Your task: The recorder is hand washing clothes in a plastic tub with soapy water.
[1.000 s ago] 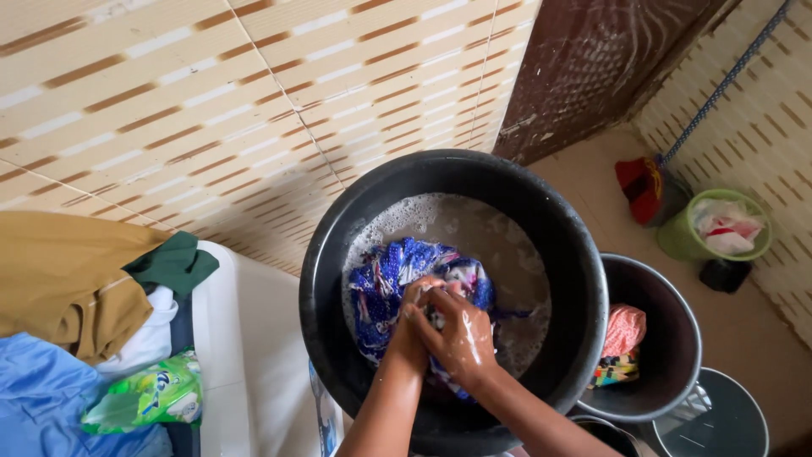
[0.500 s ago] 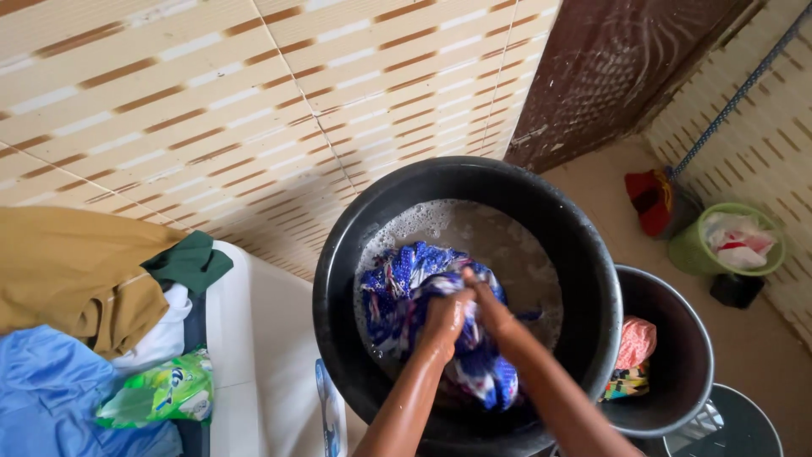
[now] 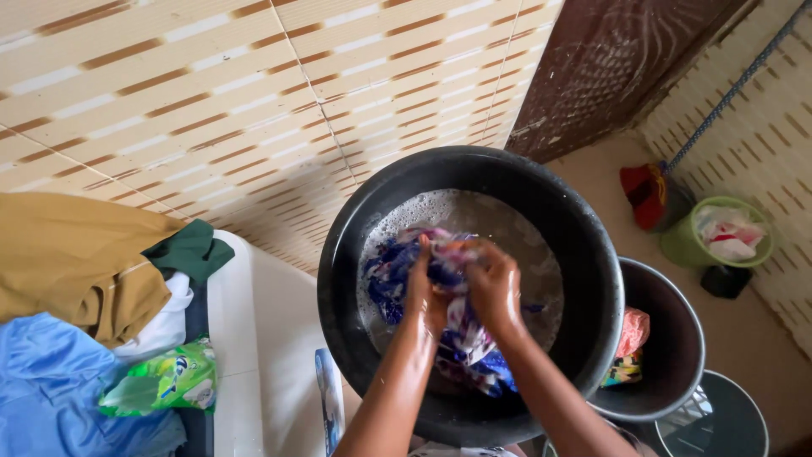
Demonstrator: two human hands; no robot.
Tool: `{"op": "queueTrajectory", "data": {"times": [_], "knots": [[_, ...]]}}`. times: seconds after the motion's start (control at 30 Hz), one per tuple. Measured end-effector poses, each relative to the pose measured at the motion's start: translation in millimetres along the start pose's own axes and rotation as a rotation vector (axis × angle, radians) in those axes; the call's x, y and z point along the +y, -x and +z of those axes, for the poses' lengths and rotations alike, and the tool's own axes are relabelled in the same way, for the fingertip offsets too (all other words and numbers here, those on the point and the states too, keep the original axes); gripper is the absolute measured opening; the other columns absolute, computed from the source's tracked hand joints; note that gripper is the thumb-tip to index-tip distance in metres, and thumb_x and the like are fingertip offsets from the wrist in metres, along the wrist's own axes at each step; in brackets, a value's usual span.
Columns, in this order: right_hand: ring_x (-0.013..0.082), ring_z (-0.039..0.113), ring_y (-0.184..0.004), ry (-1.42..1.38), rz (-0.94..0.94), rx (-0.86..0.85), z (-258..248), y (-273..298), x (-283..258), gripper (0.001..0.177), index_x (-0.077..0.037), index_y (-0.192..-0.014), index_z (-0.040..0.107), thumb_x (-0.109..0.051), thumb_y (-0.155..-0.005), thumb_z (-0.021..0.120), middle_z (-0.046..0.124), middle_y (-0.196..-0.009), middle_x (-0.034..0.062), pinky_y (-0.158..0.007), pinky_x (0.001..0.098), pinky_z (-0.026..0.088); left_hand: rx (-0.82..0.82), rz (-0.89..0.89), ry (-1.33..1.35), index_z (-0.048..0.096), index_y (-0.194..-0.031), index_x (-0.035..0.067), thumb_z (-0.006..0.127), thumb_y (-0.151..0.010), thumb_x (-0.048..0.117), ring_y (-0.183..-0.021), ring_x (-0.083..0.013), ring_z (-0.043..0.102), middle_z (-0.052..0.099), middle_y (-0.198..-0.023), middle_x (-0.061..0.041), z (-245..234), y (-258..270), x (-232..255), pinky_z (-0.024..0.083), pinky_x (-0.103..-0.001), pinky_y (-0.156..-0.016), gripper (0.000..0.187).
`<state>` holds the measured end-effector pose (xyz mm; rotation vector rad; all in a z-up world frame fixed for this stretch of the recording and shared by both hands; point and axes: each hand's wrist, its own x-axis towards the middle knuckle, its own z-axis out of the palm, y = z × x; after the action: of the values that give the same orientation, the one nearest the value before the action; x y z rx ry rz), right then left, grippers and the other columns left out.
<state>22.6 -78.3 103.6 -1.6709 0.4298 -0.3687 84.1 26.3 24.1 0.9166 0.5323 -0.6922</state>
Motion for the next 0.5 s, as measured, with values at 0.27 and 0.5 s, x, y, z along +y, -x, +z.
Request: {"op": "queueTrajectory", "data": {"times": [0.27, 0.5], "knots": [[0.0391, 0.07, -0.074, 0.502, -0.29, -0.206, 29.1, 42.5, 12.7, 0.018, -0.004, -0.09, 0.071, -0.017, -0.078, 0.068, 0.072, -0.081, 0.0192, -0.067, 0.0464, 0.055, -0.219, -0.193, 0.185, 0.067, -0.108, 0.012, 0.07, -0.099, 0.046, -0.091, -0.0269, 0.067, 0.07, -0.103, -0.009, -71.9, -107.3, -38.0, 0.058, -0.044, -0.081, 0.036], [0.0405, 0.07, -0.079, 0.786, -0.192, 0.077, 55.6, 22.2, 28.7, 0.028, -0.009, -0.096, 0.075, -0.03, -0.093, 0.056, 0.073, -0.091, 0.0199, -0.07, 0.051, 0.053, -0.199, -0.185, -0.02, 0.069, -0.106, 0.009, 0.065, -0.097, 0.037, -0.086, -0.0248, 0.067, 0.07, -0.098, -0.008, -96.7, -130.4, -71.4, 0.055, -0.041, -0.074, 0.03]]}}
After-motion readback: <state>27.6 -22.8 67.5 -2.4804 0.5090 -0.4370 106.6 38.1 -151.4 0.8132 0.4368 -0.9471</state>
